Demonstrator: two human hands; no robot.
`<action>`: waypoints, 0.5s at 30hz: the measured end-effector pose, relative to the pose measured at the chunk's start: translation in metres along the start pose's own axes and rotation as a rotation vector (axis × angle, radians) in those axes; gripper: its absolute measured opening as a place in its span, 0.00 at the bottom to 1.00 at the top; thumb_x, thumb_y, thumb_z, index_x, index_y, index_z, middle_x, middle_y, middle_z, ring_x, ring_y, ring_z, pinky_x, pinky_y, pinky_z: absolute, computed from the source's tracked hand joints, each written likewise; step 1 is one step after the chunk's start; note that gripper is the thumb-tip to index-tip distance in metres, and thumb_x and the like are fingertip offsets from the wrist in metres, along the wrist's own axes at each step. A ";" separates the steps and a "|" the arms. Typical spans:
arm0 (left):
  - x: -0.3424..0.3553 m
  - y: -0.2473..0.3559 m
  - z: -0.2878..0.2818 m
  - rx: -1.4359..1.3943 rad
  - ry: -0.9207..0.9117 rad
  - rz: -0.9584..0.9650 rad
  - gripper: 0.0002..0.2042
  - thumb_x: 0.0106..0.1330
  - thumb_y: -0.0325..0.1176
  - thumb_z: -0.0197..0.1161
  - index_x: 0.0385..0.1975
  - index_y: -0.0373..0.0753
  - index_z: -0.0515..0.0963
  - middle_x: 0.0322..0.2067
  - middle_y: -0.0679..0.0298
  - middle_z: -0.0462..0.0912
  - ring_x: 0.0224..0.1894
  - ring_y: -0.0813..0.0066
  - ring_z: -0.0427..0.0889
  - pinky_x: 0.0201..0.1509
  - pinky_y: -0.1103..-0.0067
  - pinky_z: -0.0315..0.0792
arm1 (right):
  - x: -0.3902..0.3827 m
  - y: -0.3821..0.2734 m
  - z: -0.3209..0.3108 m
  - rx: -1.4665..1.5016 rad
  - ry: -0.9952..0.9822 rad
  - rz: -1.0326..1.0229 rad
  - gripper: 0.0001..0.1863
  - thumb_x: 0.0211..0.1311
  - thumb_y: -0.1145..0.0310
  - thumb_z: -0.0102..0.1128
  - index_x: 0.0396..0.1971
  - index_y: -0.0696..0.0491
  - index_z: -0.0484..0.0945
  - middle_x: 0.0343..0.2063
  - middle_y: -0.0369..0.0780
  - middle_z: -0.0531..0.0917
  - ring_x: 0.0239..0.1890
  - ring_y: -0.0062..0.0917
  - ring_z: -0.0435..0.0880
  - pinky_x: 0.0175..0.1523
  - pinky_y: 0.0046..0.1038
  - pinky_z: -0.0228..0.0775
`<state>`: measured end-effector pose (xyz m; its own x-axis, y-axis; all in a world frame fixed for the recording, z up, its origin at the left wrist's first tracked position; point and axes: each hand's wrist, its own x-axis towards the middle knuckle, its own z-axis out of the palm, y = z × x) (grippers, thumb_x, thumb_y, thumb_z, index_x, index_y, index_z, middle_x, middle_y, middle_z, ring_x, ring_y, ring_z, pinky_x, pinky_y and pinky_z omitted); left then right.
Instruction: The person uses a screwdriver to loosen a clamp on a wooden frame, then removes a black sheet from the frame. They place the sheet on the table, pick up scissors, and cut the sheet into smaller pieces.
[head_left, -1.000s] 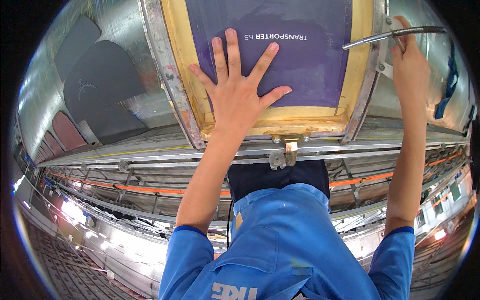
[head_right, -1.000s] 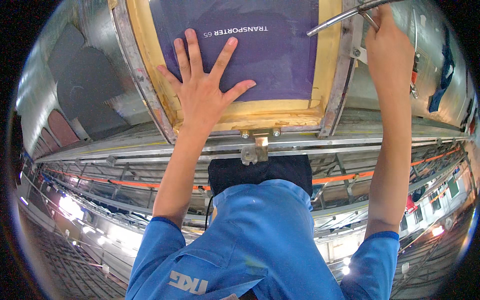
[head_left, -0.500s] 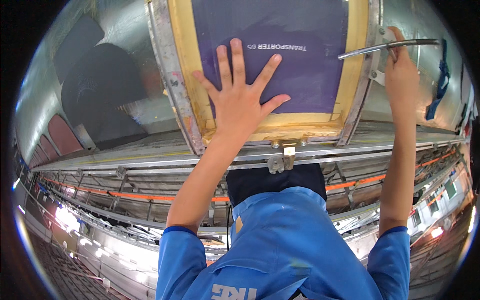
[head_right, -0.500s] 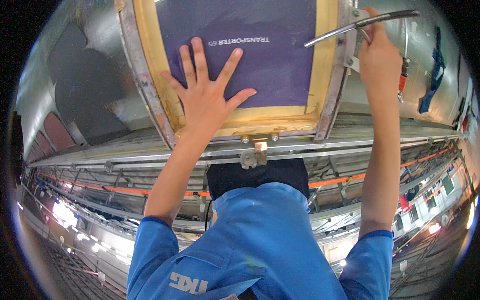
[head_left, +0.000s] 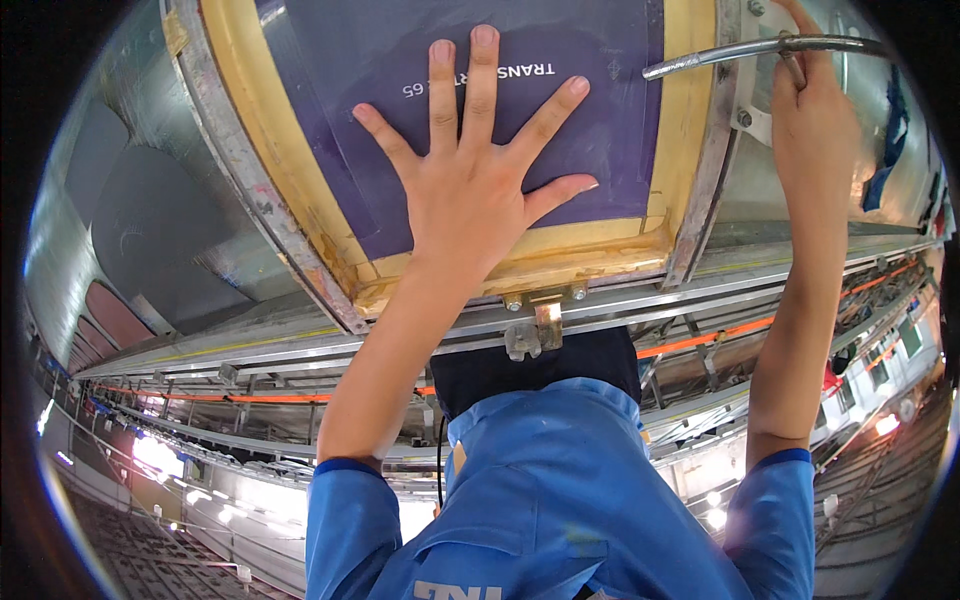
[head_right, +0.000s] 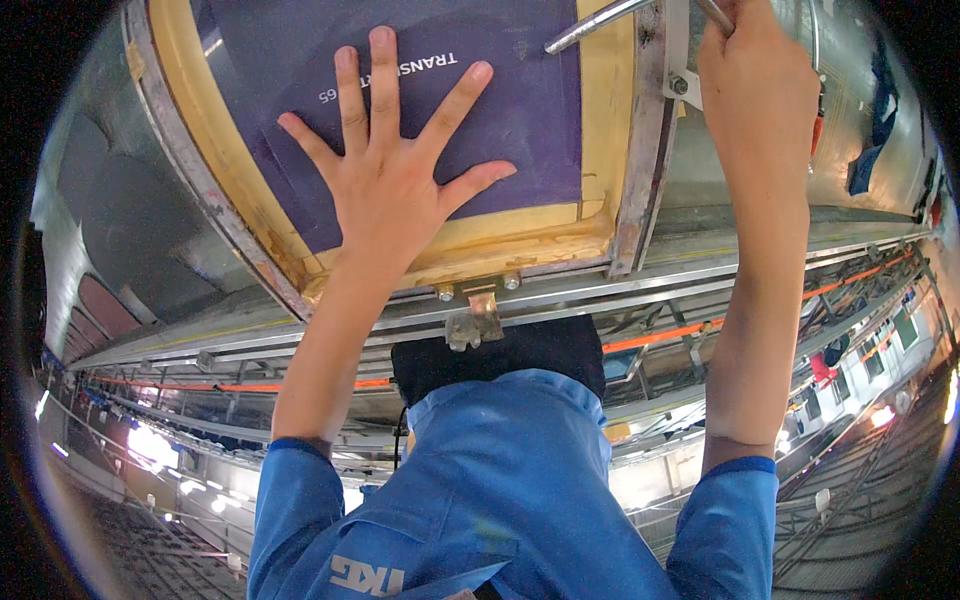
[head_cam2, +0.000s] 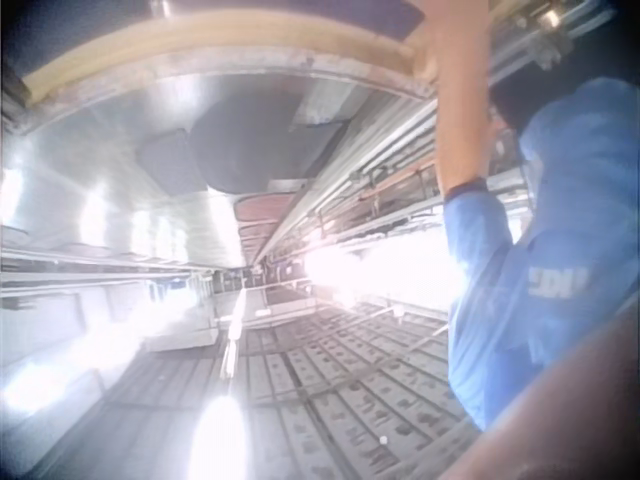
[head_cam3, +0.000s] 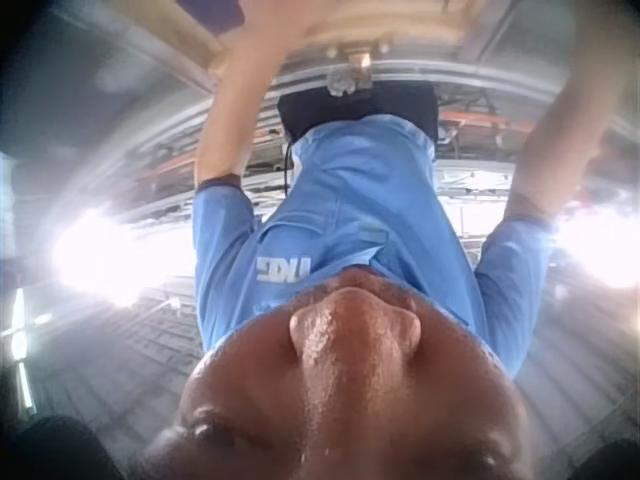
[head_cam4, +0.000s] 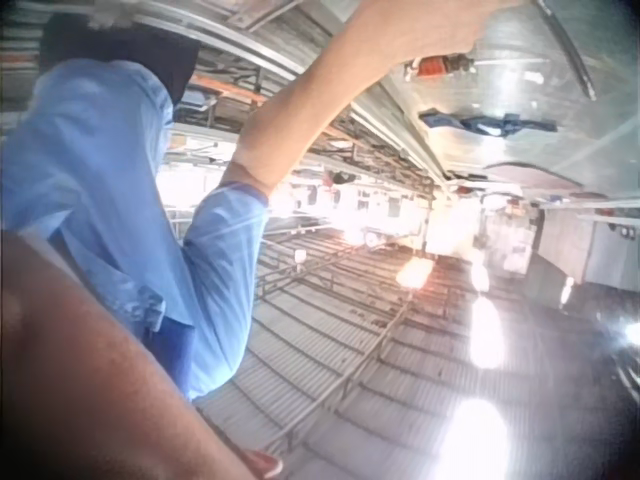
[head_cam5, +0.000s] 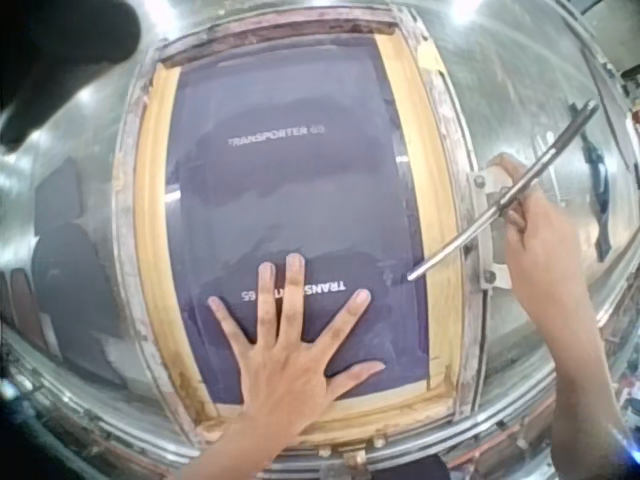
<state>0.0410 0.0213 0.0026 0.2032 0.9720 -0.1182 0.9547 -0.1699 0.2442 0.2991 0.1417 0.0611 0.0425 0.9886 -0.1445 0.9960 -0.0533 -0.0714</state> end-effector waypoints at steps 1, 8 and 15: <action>0.000 0.002 0.002 0.009 -0.008 -0.001 0.41 0.48 0.78 0.56 0.67 0.81 0.64 0.77 0.53 0.46 0.77 0.46 0.46 0.65 0.27 0.30 | -0.003 -0.003 -0.002 -0.015 -0.008 0.027 0.24 0.72 0.63 0.48 0.67 0.34 0.67 0.37 0.50 0.85 0.39 0.50 0.84 0.42 0.45 0.75; 0.000 0.006 -0.001 0.061 -0.008 0.002 0.40 0.50 0.78 0.56 0.67 0.80 0.65 0.76 0.52 0.47 0.77 0.45 0.45 0.65 0.29 0.29 | -0.010 -0.024 -0.001 0.178 0.263 -0.237 0.23 0.65 0.80 0.49 0.60 0.55 0.73 0.45 0.51 0.85 0.47 0.47 0.84 0.51 0.38 0.75; 0.009 0.006 -0.020 -0.019 -0.123 0.002 0.33 0.59 0.67 0.60 0.65 0.63 0.72 0.70 0.43 0.57 0.73 0.47 0.56 0.69 0.43 0.47 | -0.008 -0.001 0.005 -0.007 0.153 -0.101 0.23 0.69 0.67 0.48 0.64 0.42 0.69 0.39 0.50 0.85 0.41 0.49 0.84 0.45 0.44 0.75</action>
<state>0.0439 0.0323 0.0222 0.2314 0.9442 -0.2344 0.9503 -0.1678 0.2623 0.2970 0.1327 0.0575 -0.0467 0.9988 0.0151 0.9963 0.0477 -0.0710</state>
